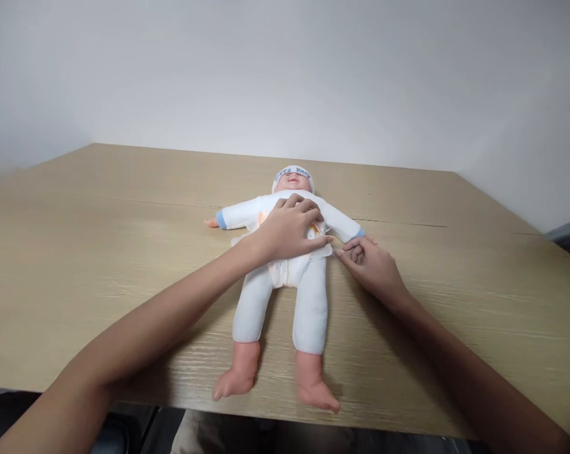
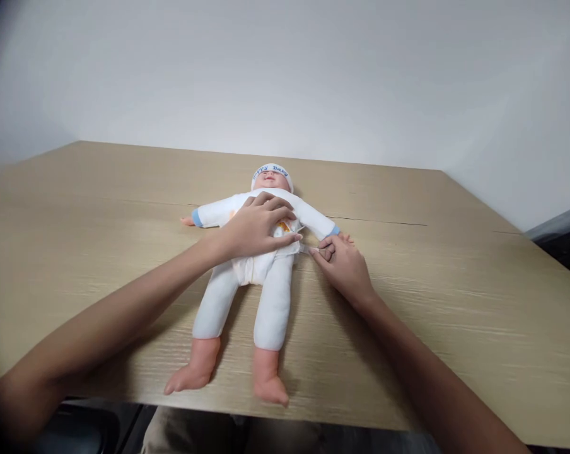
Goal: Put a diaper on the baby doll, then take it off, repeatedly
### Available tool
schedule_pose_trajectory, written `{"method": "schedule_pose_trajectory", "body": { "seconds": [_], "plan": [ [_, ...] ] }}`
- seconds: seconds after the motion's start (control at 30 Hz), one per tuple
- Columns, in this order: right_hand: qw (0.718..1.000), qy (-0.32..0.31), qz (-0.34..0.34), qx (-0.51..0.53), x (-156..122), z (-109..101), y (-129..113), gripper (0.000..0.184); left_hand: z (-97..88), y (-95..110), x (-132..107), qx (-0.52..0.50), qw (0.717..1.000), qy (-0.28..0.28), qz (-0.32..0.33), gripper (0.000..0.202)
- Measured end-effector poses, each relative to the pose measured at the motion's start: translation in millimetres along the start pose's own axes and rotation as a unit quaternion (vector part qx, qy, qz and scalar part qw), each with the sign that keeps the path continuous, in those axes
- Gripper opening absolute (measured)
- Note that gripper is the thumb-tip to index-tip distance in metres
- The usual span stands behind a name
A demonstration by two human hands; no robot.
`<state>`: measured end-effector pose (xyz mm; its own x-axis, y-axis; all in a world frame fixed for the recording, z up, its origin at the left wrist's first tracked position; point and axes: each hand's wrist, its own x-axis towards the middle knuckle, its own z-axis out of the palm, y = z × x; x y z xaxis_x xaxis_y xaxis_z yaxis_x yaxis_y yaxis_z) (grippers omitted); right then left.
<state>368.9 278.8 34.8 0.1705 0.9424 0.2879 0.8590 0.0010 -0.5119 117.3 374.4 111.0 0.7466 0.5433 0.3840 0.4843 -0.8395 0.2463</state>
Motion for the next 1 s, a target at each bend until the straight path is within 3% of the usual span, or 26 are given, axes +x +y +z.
{"method": "schedule_pose_trajectory", "body": {
  "seconds": [0.2, 0.47, 0.6, 0.73, 0.9, 1.0],
  "plan": [
    [0.997, -0.035, 0.062, 0.043, 5.7, -3.2, -0.5, 0.040, 3.2, -3.2, -4.2, 0.001, 1.000, -0.001, -0.018, 0.051],
    [0.992, -0.072, 0.091, 0.055, 7.8, -4.8, -1.8, 0.040, 2.8, 0.6, -3.2, 0.005, 1.000, -0.006, -0.023, 0.054],
    [0.979, -0.080, 0.085, 0.165, 8.3, -4.9, -2.3, 0.047, 3.6, 0.1, -4.1, 0.005, 1.000, 0.004, -0.027, 0.051],
    [0.949, -0.087, 0.096, 0.288, 15.6, -16.6, -2.0, 0.045, 5.4, -0.7, -4.2, 0.009, 0.999, 0.001, -0.037, 0.055],
    [0.940, -0.044, 0.089, 0.327, 34.5, -42.2, -6.6, 0.043, 6.0, -0.7, -3.6, 0.012, 0.999, 0.009, -0.033, 0.058],
    [0.952, -0.024, 0.072, 0.298, 36.7, -43.4, -14.7, 0.044, 5.9, -0.2, -3.8, 0.011, 0.999, 0.011, -0.033, 0.057]
  ]
}}
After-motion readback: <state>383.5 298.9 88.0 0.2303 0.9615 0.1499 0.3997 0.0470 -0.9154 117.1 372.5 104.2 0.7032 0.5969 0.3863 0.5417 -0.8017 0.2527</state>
